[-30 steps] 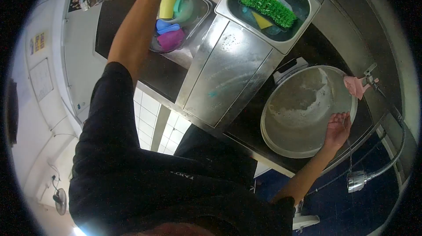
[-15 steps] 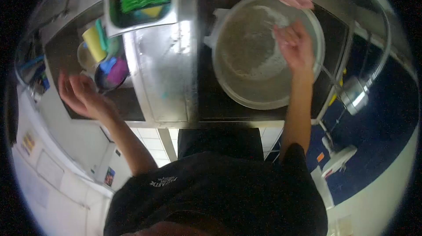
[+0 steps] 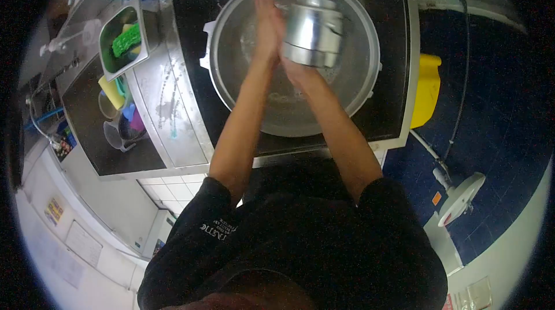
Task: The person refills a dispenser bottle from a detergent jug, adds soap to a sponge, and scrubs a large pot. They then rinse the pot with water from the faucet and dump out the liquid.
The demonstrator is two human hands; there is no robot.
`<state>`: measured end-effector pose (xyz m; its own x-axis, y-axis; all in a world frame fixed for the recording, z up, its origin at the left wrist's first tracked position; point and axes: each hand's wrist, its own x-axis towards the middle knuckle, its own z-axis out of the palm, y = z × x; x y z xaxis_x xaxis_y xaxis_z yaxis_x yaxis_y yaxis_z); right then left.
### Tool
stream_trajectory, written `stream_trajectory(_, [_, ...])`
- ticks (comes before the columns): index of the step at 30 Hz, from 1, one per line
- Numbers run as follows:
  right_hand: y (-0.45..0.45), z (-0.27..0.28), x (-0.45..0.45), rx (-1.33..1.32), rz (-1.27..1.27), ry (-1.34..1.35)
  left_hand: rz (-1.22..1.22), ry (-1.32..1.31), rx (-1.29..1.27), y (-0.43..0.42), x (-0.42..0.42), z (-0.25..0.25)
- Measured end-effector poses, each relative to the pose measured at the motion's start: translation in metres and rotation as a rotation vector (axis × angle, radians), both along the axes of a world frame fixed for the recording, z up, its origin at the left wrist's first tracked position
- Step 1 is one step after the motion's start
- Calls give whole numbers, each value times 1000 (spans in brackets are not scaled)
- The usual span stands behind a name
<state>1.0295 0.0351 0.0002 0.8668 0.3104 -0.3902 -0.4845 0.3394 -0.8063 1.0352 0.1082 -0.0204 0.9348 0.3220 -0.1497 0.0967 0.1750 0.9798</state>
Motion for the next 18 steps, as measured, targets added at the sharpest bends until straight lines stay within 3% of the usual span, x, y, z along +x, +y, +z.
stream_trajectory(1, [-4, -14, 3, 9, 5, -1, -18, 35, 66, -10, -5, -2])
stream_trajectory(2, [-10, -21, 18, 214, -59, 123, -37, 69, 133, -18, -10, 5])
stream_trajectory(3, [-18, -26, 18, 201, -32, 182, 39, -41, 280, -39, -21, 15])
stream_trajectory(5, [-29, -13, 19, 178, 21, 301, -50, -94, 291, -35, -26, 11])
stream_trajectory(7, [-18, 10, -7, 79, -47, 148, -104, -118, 295, -25, -30, 9])
stream_trajectory(9, [-14, 46, -7, -43, -32, 139, -33, 156, -297, -16, -27, 15])
stream_trajectory(11, [-15, 85, 8, -162, 24, 197, -5, 283, -586, -20, -12, 22])
stream_trajectory(14, [-14, 138, 8, -132, 17, 261, -19, 217, -524, -22, -11, 27])
stream_trajectory(16, [-12, 125, -2, -99, 21, 283, -44, 211, -503, -6, 8, 20])
stream_trajectory(18, [-4, 62, -5, -323, 55, -195, -59, 206, -470, 7, 22, 13])
